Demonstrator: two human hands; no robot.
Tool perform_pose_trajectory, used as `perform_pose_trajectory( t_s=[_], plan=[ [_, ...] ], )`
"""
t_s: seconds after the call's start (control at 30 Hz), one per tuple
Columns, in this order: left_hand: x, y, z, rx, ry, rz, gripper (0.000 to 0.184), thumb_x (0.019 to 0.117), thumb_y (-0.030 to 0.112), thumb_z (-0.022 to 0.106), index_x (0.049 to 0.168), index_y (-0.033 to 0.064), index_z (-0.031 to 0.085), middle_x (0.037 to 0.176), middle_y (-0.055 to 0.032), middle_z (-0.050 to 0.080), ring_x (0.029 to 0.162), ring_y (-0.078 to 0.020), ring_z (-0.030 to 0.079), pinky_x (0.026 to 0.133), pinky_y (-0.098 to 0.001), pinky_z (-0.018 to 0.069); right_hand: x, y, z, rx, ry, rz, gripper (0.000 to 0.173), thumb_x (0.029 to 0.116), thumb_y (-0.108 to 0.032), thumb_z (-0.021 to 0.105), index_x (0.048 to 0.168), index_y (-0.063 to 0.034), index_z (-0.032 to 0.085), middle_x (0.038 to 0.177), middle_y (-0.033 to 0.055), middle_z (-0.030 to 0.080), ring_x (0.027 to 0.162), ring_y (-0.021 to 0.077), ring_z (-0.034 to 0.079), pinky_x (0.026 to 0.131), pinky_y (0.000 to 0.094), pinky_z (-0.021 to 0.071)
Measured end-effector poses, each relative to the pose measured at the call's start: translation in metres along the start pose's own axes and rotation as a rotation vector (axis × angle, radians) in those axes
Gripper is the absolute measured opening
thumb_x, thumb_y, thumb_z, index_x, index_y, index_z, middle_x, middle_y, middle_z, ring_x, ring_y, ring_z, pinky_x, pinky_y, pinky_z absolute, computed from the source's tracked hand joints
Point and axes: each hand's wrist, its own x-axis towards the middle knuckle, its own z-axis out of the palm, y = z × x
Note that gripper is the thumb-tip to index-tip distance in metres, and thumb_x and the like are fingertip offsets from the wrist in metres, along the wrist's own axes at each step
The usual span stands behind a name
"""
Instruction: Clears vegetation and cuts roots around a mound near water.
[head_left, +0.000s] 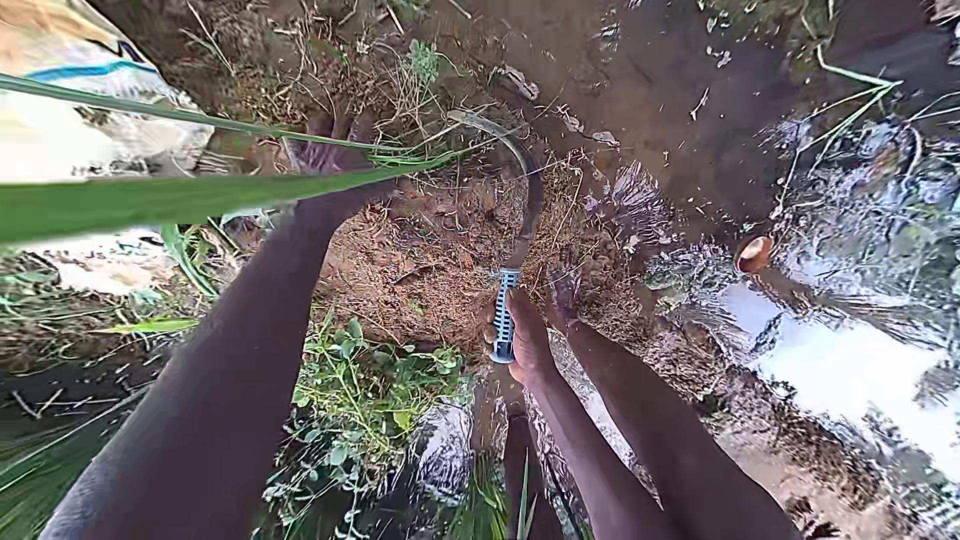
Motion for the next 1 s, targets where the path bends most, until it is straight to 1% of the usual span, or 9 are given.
perform_pose_trajectory(
  t_s=[0.13,0.23,0.37,0.47,0.6,0.67,0.77,0.9,1.0],
  plan=[
    [0.008,0.008,0.0,0.106,0.053,0.014,0.048,0.0988,0.023,0.061,0.141,0.002,0.053,0.138,-0.0344,0.053,0.131,-0.0616,0.041,0.101,-0.0804,0.0273,0.006,-0.005,-0.003,0.036,-0.005,-0.054,0.028,0.1074,-0.023,0.035,0.116,-0.0015,0.05,0.071,0.007,0.061,0.05,0.0132,0.059,0.046,0.0262,0.0533],
    [0.012,0.012,0.001,0.138,0.102,-0.015,0.031,0.0991,0.013,0.058,0.128,0.0017,0.063,0.127,-0.0328,0.06,0.125,-0.0587,0.049,0.099,-0.0784,0.0307,0.004,-0.001,-0.003,0.084,0.028,-0.068,0.028,0.105,-0.023,0.037,0.115,-0.0002,0.05,0.071,0.0072,0.06,0.05,0.0139,0.058,0.045,0.0274,0.0533],
    [-0.006,0.003,-0.021,-0.096,0.204,-0.189,0.037,0.1012,0.014,0.05,0.133,-0.0037,0.059,0.134,-0.0333,0.058,0.132,-0.0536,0.049,0.109,-0.0738,0.0284,0.001,0.007,-0.004,0.078,0.056,-0.021,0.029,0.1096,-0.024,0.032,0.11,-0.0005,0.049,0.07,0.0074,0.06,0.048,0.0142,0.058,0.044,0.0277,0.053],
    [-0.025,-0.018,-0.015,-0.243,0.329,-0.307,0.045,0.106,0.02,0.043,0.14,-0.0087,0.05,0.14,-0.0357,0.052,0.137,-0.0455,0.048,0.116,-0.0582,0.033,0.001,0.014,-0.001,0.032,-0.013,0.015,0.029,0.1077,-0.023,0.034,0.113,0.0008,0.048,0.07,0.0065,0.06,0.049,0.0131,0.058,0.045,0.026,0.0533],
    [-0.034,-0.013,-0.014,-0.239,0.328,-0.38,0.046,0.1045,0.012,0.047,0.145,-0.0108,0.044,0.148,-0.0342,0.046,0.144,-0.0407,0.041,0.121,-0.0514,0.0269,0.011,0.017,0.017,-0.011,-0.108,0.122,0.028,0.1089,-0.024,0.036,0.115,-0.0005,0.05,0.071,0.007,0.059,0.049,0.0129,0.058,0.045,0.0252,0.0524],
    [-0.035,-0.011,-0.013,-0.277,0.382,-0.373,0.045,0.1024,0.018,0.048,0.139,-0.0081,0.051,0.141,-0.0316,0.053,0.138,-0.0371,0.049,0.117,-0.0513,0.0334,0.022,0.017,0.031,-0.052,-0.17,0.175,0.03,0.1101,-0.027,0.036,0.114,-0.0017,0.052,0.072,0.0077,0.059,0.05,0.0136,0.058,0.045,0.0259,0.0523],
    [-0.034,-0.015,-0.011,-0.256,0.404,-0.248,0.043,0.0998,0.021,0.052,0.135,-0.0048,0.056,0.139,-0.0289,0.056,0.138,-0.0376,0.049,0.118,-0.0522,0.0322,0.05,0.016,0.067,-0.147,-0.326,0.27,0.034,0.1108,-0.036,0.038,0.118,-0.0082,0.055,0.074,0.0069,0.06,0.051,0.0129,0.057,0.045,0.0259,0.0507],
    [-0.013,-0.011,-0.019,-0.11,0.34,-0.07,0.031,0.0986,0.014,0.053,0.123,-0.002,0.063,0.13,-0.0272,0.062,0.131,-0.0456,0.053,0.111,-0.0656,0.0323,0.081,0.007,0.116,-0.555,-0.473,0.242,0.04,0.1111,-0.04,0.039,0.119,-0.0056,0.058,0.077,0.0072,0.055,0.054,0.014,0.052,0.048,0.0288,0.048],
    [-0.004,0.002,-0.026,-0.112,0.246,-0.115,0.033,0.0993,0.011,0.051,0.127,-0.0043,0.061,0.129,-0.0329,0.061,0.128,-0.0511,0.054,0.108,-0.0683,0.034,0.069,0.029,0.087,-0.542,-0.442,0.238,0.039,0.1114,-0.04,0.038,0.118,-0.0052,0.056,0.074,0.0071,0.055,0.055,0.0149,0.054,0.051,0.029,0.0499]
  ],
)
